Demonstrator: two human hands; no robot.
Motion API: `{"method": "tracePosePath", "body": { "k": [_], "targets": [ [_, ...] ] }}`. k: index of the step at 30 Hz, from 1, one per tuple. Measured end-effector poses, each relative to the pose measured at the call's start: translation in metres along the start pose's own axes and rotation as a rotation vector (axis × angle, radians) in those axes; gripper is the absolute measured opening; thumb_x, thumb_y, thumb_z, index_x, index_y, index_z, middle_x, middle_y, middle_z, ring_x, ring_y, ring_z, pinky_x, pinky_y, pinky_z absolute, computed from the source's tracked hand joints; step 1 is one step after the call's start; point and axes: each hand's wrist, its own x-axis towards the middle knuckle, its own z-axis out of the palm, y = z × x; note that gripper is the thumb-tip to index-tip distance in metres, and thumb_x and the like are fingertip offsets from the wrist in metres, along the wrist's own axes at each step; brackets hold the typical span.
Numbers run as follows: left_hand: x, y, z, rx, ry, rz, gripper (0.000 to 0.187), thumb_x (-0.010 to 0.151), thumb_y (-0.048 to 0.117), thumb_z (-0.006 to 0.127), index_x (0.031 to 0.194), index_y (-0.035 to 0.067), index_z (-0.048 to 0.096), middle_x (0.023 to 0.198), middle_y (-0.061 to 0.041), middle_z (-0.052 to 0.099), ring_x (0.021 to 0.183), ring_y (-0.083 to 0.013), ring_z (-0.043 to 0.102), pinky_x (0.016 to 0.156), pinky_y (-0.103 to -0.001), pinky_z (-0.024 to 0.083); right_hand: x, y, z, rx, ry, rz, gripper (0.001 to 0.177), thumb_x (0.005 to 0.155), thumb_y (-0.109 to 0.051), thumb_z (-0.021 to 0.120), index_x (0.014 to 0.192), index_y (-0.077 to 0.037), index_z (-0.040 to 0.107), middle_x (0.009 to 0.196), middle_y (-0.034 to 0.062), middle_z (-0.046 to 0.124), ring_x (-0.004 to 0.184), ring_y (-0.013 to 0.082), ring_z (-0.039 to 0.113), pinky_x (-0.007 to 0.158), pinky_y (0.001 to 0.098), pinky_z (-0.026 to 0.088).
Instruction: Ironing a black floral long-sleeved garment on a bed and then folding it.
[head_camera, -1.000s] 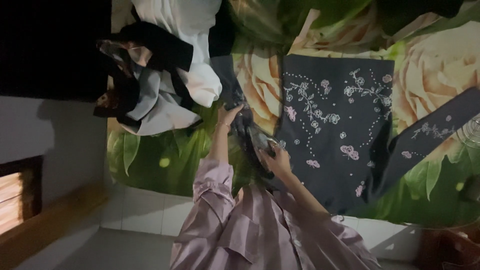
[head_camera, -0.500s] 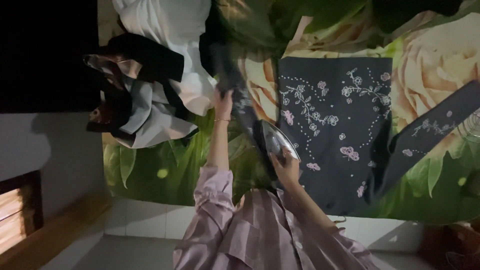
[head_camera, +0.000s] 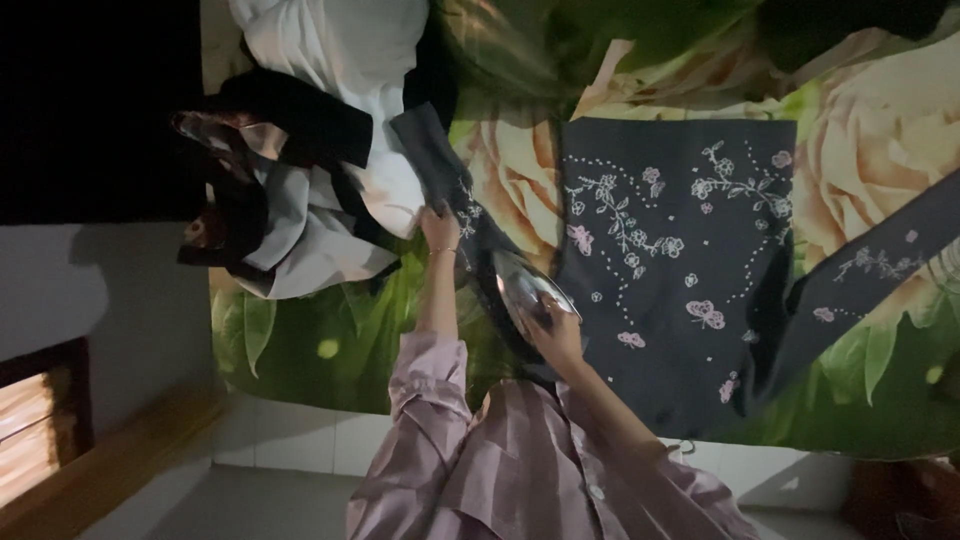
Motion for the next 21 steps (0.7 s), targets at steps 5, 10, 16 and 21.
{"method": "tracePosePath", "body": {
  "k": [5, 10, 16, 21],
  "targets": [
    [0.002, -0.017, -0.023, -0.126, 0.207, 0.246, 0.043, 0.101, 0.031, 0.067, 0.104, -0.012, 0.065, 0.103, -0.027, 0.07, 0.092, -0.04, 0.067, 0.085, -0.05, 0.053, 0.021, -0.033, 0.01, -0.009, 0.03, -0.08, 0.043, 0.092, -0.028, 0.074, 0.122, 0.002, 0.069, 0.093, 0.0178, 0.076, 0.073, 0.0258, 0.074, 0.068, 0.0377, 0.055],
    [0.003, -0.027, -0.031, -0.023, 0.316, 0.476, 0.035, 0.097, 0.03, 0.068, 0.094, -0.005, 0.064, 0.092, -0.02, 0.071, 0.086, -0.0379, 0.067, 0.083, -0.048, 0.056, 0.051, -0.039, 0.026, -0.045, 0.058, 0.121, 0.054, 0.094, -0.034, 0.072, 0.131, 0.003, 0.064, 0.085, 0.0199, 0.075, 0.07, 0.0296, 0.072, 0.066, 0.0402, 0.053],
    [-0.018, -0.01, -0.036, 0.128, 0.123, 0.078, 0.041, 0.098, 0.037, 0.073, 0.093, -0.003, 0.068, 0.087, -0.02, 0.072, 0.082, -0.0341, 0.067, 0.078, -0.047, 0.059, 0.056, -0.054, 0.029, -0.029, 0.167, -0.246, 0.044, 0.09, -0.024, 0.07, 0.123, 0.006, 0.068, 0.114, 0.0236, 0.074, 0.103, 0.0354, 0.072, 0.088, 0.0387, 0.054],
    [-0.041, 0.01, -0.047, -0.115, 0.178, 0.131, 0.041, 0.09, 0.037, 0.078, 0.106, 0.0, 0.074, 0.099, -0.016, 0.078, 0.088, -0.0317, 0.071, 0.085, -0.048, 0.061, 0.07, -0.063, 0.027, -0.128, -0.024, -0.247, 0.056, 0.09, -0.025, 0.072, 0.136, 0.005, 0.063, 0.125, 0.0265, 0.07, 0.111, 0.0405, 0.067, 0.091, 0.0453, 0.051]
  ]
}}
